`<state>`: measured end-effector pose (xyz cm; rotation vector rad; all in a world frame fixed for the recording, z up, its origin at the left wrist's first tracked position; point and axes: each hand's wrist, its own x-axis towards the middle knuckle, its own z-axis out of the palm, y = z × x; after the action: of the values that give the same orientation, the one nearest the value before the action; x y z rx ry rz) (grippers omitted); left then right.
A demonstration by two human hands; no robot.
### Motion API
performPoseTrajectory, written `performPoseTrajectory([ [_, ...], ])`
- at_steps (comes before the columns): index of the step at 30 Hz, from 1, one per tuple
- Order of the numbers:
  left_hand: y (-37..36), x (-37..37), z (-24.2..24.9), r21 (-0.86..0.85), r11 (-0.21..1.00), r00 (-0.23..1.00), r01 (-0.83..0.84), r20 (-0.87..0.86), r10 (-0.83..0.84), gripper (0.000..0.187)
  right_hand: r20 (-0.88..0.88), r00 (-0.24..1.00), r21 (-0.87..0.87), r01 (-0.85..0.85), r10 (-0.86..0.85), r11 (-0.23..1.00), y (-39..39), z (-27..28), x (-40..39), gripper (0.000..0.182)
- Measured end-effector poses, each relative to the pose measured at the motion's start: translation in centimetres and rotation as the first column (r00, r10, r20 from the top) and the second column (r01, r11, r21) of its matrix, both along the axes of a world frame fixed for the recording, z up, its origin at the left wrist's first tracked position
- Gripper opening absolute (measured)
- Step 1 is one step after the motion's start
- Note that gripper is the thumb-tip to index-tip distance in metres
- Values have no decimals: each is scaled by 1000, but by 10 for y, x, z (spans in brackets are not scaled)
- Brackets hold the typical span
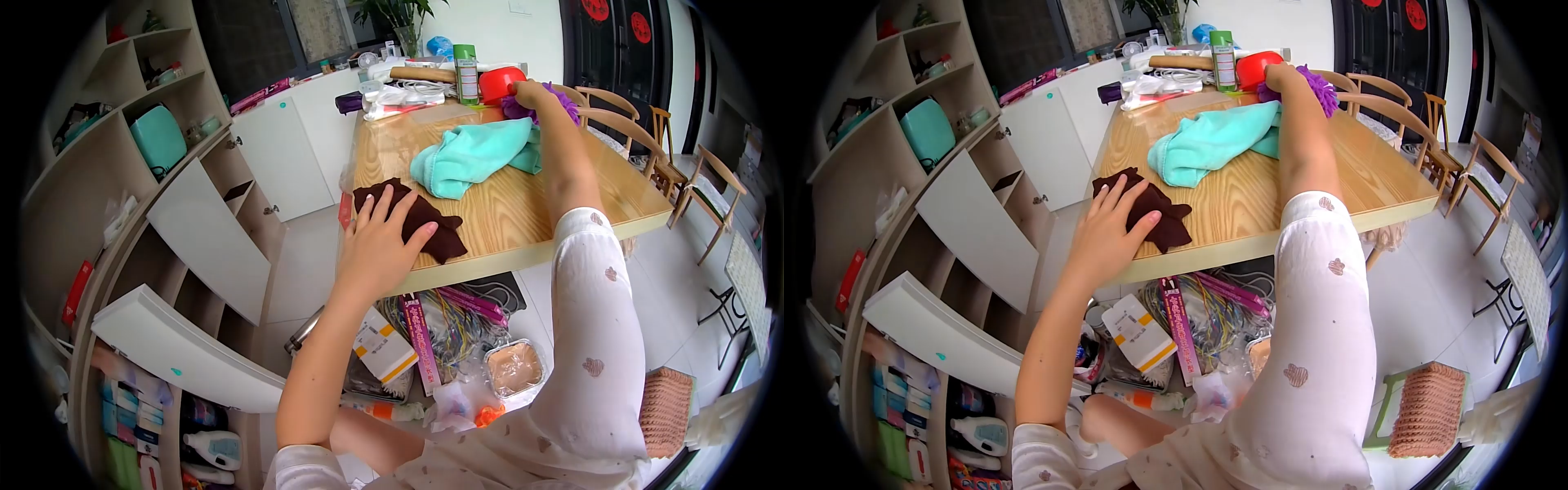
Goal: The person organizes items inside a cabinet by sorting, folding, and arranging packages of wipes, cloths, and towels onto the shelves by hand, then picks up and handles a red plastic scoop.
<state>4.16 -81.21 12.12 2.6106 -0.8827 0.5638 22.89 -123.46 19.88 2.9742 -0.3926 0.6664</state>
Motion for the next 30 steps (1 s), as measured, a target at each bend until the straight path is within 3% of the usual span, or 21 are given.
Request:
performPoseTrajectory([
  [1, 0, 2, 0, -37, 999, 1000, -3, -11, 2, 53, -55, 998, 39, 39, -36, 998, -4, -3, 1, 35],
  [3, -2, 2, 0, -64, 998, 1000, 10, -17, -11, 52, -5, 992, 21, 128, -128, 992, -12, -23, 4, 36],
  [5, -2, 2, 2, -12, 999, 998, -40, -49, 39, 54, 275, 934, 207, 174, -228, 963, -17, -40, 17, 36],
  [6, -2, 3, 1, -23, 999, 999, -35, -35, 34, 53, 160, 969, 204, 154, -188, 967, -11, -33, 7, 51],
  [9, -2, 3, 0, -63, 998, 999, -25, -30, 23, 52, 21, 990, 118, 133, -136, 984, 9, -18, -11, 54],
  [10, -2, 1, 1, -62, 997, 999, -35, -26, 34, 52, 8, 981, 225, 190, -196, 956, 8, -16, -4, 69],
  [11, -2, 0, 1, -67, 997, 999, -37, -25, 35, 52, 10, 981, 221, 187, -194, 957, 9, -12, -4, 69],
  [13, -2, 1, 1, -51, 998, 999, -48, -21, 47, 53, 227, 924, 542, 143, -308, 828, 17, 2, -9, 70],
  [14, -2, 1, 2, -45, 998, 998, -55, -21, 54, 53, 334, 892, 596, 51, -305, 802, 20, 11, -15, 73],
  [15, -2, 1, 1, -42, 997, 998, -57, -16, 56, 53, 489, 786, 584, 28, -379, 811, 15, 16, -7, 58],
  [17, -2, 0, 2, -40, 997, 997, -67, -45, 66, 52, 579, 731, 698, -213, -362, 684, -18, 36, 15, 42],
  [19, -3, -2, 4, -20, 996, 995, -81, -55, 80, 54, 760, 637, 648, -730, -126, 217, 39, 61, -51, 30],
  [20, -4, -3, 4, -18, 996, 995, -83, -56, 81, 55, 839, 542, 543, -838, -45, 47, 51, 69, -62, 24],
  [23, -4, 2, 2, -26, 996, 995, -91, -38, 90, 63, 858, 493, 514, -829, 147, -222, 120, 84, -116, 27],
  [25, -1, 0, 1, -164, 985, 998, -59, 6, 61, 69, 830, 525, 557, -762, 187, -331, 176, 76, -160, 31],
  [26, 5, 2, 1, -247, 968, 998, 51, 56, -38, 74, 806, 552, 588, -708, 212, -392, 197, 68, -179, 32],
  [27, 10, 7, -3, -406, 890, 974, 207, 176, -146, 74, 780, 579, 617, -645, 238, -451, 217, 57, -195, 34],
  [29, 30, -1, -6, -679, 670, 953, 300, 193, -232, 77, 752, 559, 655, -568, 350, -499, 247, 30, -214, 37],
  [30, 41, -14, -9, -762, 578, 956, 291, 219, -193, 79, 733, 559, 675, -527, 389, -516, 268, 18, -227, 43],
])
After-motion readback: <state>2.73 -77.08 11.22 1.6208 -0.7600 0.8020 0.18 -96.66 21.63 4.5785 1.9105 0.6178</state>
